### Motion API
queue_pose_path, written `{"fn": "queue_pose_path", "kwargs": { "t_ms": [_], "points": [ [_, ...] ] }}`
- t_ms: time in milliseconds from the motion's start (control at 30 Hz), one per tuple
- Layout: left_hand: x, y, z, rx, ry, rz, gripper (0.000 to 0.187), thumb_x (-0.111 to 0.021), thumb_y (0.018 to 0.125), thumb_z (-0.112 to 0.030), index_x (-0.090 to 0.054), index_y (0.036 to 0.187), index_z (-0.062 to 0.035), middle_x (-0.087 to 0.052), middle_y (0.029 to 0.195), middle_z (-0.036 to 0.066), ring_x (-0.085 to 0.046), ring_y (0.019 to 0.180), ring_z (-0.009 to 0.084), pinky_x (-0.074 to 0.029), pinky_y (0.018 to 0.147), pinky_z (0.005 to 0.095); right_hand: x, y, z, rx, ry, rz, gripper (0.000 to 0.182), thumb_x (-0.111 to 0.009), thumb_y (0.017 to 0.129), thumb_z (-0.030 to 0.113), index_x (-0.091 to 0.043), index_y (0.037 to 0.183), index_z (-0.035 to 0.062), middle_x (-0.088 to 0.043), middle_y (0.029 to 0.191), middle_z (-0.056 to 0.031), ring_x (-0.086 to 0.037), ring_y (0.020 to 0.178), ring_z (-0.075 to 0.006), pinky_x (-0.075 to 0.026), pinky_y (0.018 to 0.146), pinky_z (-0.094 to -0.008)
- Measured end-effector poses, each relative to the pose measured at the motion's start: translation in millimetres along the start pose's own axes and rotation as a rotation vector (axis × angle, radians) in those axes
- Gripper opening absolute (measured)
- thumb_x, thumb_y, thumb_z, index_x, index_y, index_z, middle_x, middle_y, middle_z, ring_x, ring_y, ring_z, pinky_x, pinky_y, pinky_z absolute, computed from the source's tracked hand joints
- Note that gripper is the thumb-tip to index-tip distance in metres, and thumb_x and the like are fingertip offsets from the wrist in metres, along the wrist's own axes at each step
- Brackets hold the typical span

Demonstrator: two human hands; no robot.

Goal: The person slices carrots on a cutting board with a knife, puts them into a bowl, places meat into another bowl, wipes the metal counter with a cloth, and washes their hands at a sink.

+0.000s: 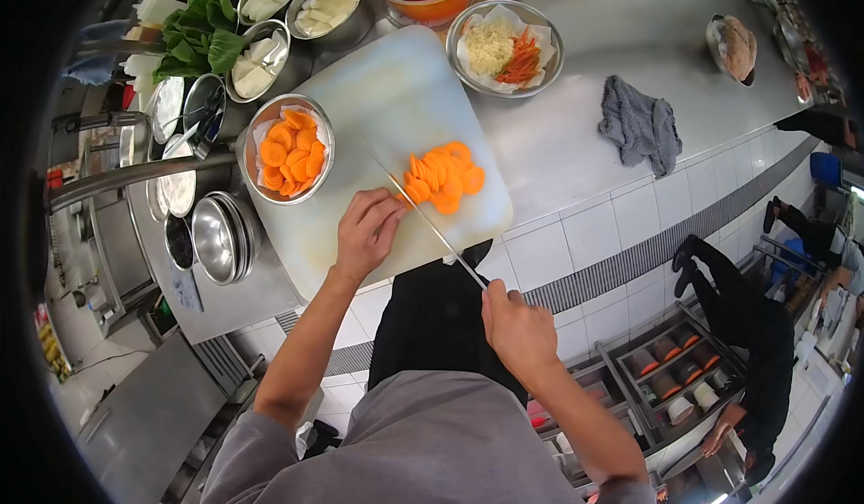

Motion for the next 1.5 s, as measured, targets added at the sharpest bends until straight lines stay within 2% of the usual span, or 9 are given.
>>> {"fn": "queue_pose_path", "kwargs": {
  "t_ms": [133, 233, 767, 933, 1067, 1200, 1367, 1433, 1500],
  "points": [
    [0.4, 2.4, -2.9, 0.000, 0.004, 0.000, 0.026, -0.079, 0.080, 0.004, -0.070, 0.103, -0.0052, -0.067, 0.105, 0.010, -0.065, 0.089, 0.0297, -0.055, 0.074, 0.0385, 13.0, -10.8, 3.7, 0.053, -0.032, -0.078, 0.022, -0.059, 0.105, 0.024, -0.051, 0.092, 0.0081, -0.064, 0.066, -0.0131, -0.065, 0.050, -0.0347, -0.053, 0.045, -0.0442],
    [1.1, 1.7, -2.7, 0.004, 0.012, 0.000, 0.026, -0.079, 0.080, 0.004, -0.070, 0.102, -0.0052, -0.067, 0.106, 0.009, -0.065, 0.088, 0.0298, -0.055, 0.074, 0.0383, 14.9, -15.6, 2.2, 0.046, -0.048, -0.063, 0.022, -0.060, 0.104, 0.024, -0.051, 0.092, 0.0082, -0.064, 0.066, -0.0123, -0.065, 0.049, -0.0345, -0.053, 0.045, -0.0441],
    [-0.7, -3.1, -10.8, 0.058, -0.025, 0.101, 0.031, -0.082, 0.081, 0.000, -0.067, 0.107, -0.0038, -0.069, 0.112, 0.013, -0.068, 0.095, 0.0312, -0.058, 0.080, 0.0377, 11.3, -13.4, -10.3, -0.009, 0.057, -0.077, 0.024, -0.059, 0.105, 0.027, -0.051, 0.094, 0.0066, -0.066, 0.067, -0.0133, -0.065, 0.052, -0.0371, -0.054, 0.049, -0.0480],
    [10.6, -7.3, -13.8, 0.112, -0.006, 0.026, 0.035, -0.085, 0.079, -0.001, -0.066, 0.108, -0.0032, -0.070, 0.112, 0.015, -0.069, 0.096, 0.0311, -0.059, 0.079, 0.0369, 7.0, -12.9, -11.2, 0.083, 0.062, -0.030, 0.024, -0.059, 0.105, 0.026, -0.051, 0.094, 0.0063, -0.066, 0.067, -0.0139, -0.065, 0.052, -0.0363, -0.054, 0.048, -0.0467],
    [23.3, -10.0, -8.3, 0.130, 0.038, -0.016, 0.036, -0.086, 0.078, 0.000, -0.066, 0.108, -0.0031, -0.070, 0.111, 0.016, -0.070, 0.098, 0.0310, -0.059, 0.080, 0.0362, -4.5, -11.2, -15.5, 0.075, 0.048, -0.031, 0.024, -0.058, 0.105, 0.026, -0.052, 0.094, 0.0065, -0.066, 0.067, -0.0139, -0.066, 0.052, -0.0359, -0.054, 0.049, -0.0458],
    [7.4, 0.4, -5.0, 0.092, -0.005, -0.001, 0.035, -0.085, 0.079, 0.001, -0.067, 0.109, -0.0029, -0.070, 0.111, 0.015, -0.070, 0.098, 0.0311, -0.059, 0.081, 0.0365, -2.6, -4.5, -18.6, 0.011, 0.065, -0.035, 0.023, -0.059, 0.104, 0.025, -0.052, 0.094, 0.0064, -0.067, 0.069, -0.0140, -0.066, 0.055, -0.0369, -0.054, 0.051, -0.0469],
    [-0.6, 5.5, -3.8, 0.034, 0.033, -0.048, 0.023, -0.081, 0.083, 0.001, -0.070, 0.102, -0.0034, -0.068, 0.107, 0.010, -0.066, 0.092, 0.0303, -0.055, 0.078, 0.0388, 4.5, -9.5, -11.0, -0.020, 0.051, 0.014, 0.022, -0.060, 0.104, 0.025, -0.052, 0.094, 0.0061, -0.067, 0.072, -0.0153, -0.066, 0.058, -0.0389, -0.053, 0.053, -0.0495],
    [-1.7, 5.0, -4.1, 0.038, 0.033, -0.042, 0.021, -0.081, 0.083, 0.001, -0.070, 0.101, -0.0034, -0.067, 0.105, 0.010, -0.066, 0.091, 0.0301, -0.055, 0.077, 0.0389, 8.6, -16.4, -7.6, 0.016, 0.031, -0.045, 0.023, -0.058, 0.105, 0.026, -0.052, 0.093, 0.0077, -0.065, 0.067, -0.0137, -0.066, 0.052, -0.0371, -0.054, 0.047, -0.0463],
    [-1.9, 5.0, -4.2, 0.037, 0.035, -0.037, 0.020, -0.080, 0.082, 0.001, -0.070, 0.099, -0.0035, -0.067, 0.104, 0.010, -0.066, 0.090, 0.0298, -0.055, 0.076, 0.0390, 13.7, -24.2, -2.8, 0.013, 0.003, -0.051, 0.022, -0.058, 0.105, 0.025, -0.052, 0.093, 0.0081, -0.064, 0.068, -0.0133, -0.066, 0.052, -0.0367, -0.054, 0.047, -0.0462]
  ]
}}
Point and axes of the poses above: each hand's wrist, its own y-axis towards the middle knuckle, its own x-axis out of the back of the hand, z = x × y, the point moved 3 cm from there along y, towards the middle knuckle
